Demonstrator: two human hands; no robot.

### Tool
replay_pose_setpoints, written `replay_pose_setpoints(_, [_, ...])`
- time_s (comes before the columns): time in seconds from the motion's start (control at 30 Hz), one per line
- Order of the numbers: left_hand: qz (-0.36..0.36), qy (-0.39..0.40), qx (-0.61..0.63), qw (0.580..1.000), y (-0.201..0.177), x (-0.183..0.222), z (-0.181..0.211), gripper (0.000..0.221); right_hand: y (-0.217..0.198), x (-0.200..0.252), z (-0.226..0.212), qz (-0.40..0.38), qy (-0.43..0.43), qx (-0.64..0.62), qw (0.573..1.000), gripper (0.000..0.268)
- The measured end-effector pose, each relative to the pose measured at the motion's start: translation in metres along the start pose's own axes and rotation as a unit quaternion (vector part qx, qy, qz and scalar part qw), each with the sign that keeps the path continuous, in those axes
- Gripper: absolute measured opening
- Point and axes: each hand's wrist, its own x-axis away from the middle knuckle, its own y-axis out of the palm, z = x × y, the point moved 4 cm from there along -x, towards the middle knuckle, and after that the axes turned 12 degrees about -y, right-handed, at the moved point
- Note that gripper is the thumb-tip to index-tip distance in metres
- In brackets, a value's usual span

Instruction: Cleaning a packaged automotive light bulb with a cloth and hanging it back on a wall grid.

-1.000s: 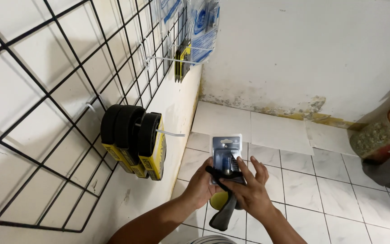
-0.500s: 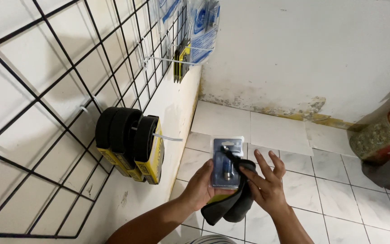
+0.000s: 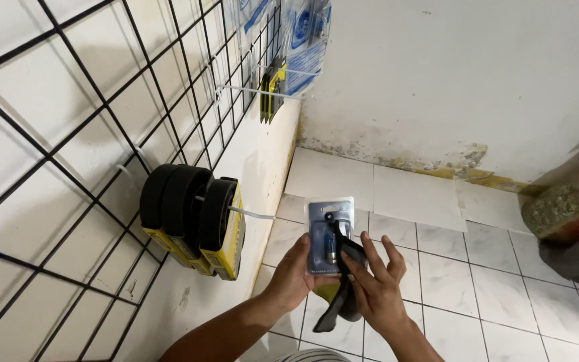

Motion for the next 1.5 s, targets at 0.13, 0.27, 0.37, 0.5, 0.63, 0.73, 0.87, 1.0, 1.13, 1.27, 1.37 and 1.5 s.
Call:
replay_pose_setpoints(0.13, [0.014, -0.028, -0.007, 0.999, -0.011, -0.011, -0.012, 0.061, -0.003, -0.015, 0.016, 0.003, 0.007, 0.02, 1.0, 0.044])
replay_pose_setpoints(0.27, [0.02, -0.022, -0.038, 0.999, -0.002, -0.01, -0.003, 0.068, -0.003, -0.029, 0.012, 0.012, 0.033, -0.004, 0.999, 0.044])
replay_pose_setpoints(0.37, [0.002, -0.001, -0.011, 1.0, -0.004, -0.009, 0.0, 0.062, 0.003, -0.022, 0.004, 0.015, 0.042, -0.024, 0.999, 0.04])
replay_pose_setpoints(0.5, [0.021, 0.01, 0.021, 1.0, -0.008, -0.007, 0.004, 0.053, 0.007, -0.012, -0.003, 0.007, 0.058, -0.06, 0.997, 0.038])
replay_pose_setpoints(0.63, [0.008, 0.007, 0.015, 1.0, -0.007, -0.007, 0.005, 0.053, 0.013, -0.01, 0.004, -0.007, 0.059, -0.065, 0.996, 0.04])
replay_pose_setpoints(0.73, [-0.002, 0.008, 0.004, 1.0, -0.003, -0.005, 0.01, 0.054, 0.019, -0.016, 0.012, -0.027, 0.061, -0.085, 0.994, 0.046])
replay_pose_setpoints(0.87, [0.024, -0.015, -0.029, 0.999, -0.01, -0.008, 0.011, 0.065, 0.009, -0.039, 0.026, -0.045, 0.037, -0.101, 0.993, 0.048])
replay_pose_setpoints(1.0, [0.033, -0.076, -0.03, 0.996, -0.006, -0.004, 0.01, 0.07, 0.002, -0.056, 0.041, -0.1, 0.019, -0.164, 0.981, 0.046])
replay_pose_setpoints(1.13, [0.011, -0.084, -0.047, 0.995, -0.012, -0.006, 0.003, 0.068, -0.004, -0.071, 0.044, -0.128, -0.04, -0.197, 0.971, 0.036])
replay_pose_setpoints(1.27, [0.003, -0.098, -0.048, 0.994, -0.02, -0.009, -0.006, 0.057, -0.008, -0.073, 0.037, -0.148, -0.016, -0.201, 0.968, 0.028])
replay_pose_setpoints(1.37, [0.036, -0.136, -0.041, 0.989, -0.02, -0.01, -0.009, 0.049, -0.01, -0.075, 0.028, -0.167, -0.008, -0.196, 0.966, 0.015])
replay_pose_setpoints(1.5, [0.013, -0.118, -0.023, 0.993, -0.02, -0.011, -0.011, 0.044, -0.007, -0.065, 0.027, -0.15, -0.021, -0.147, 0.978, 0.021])
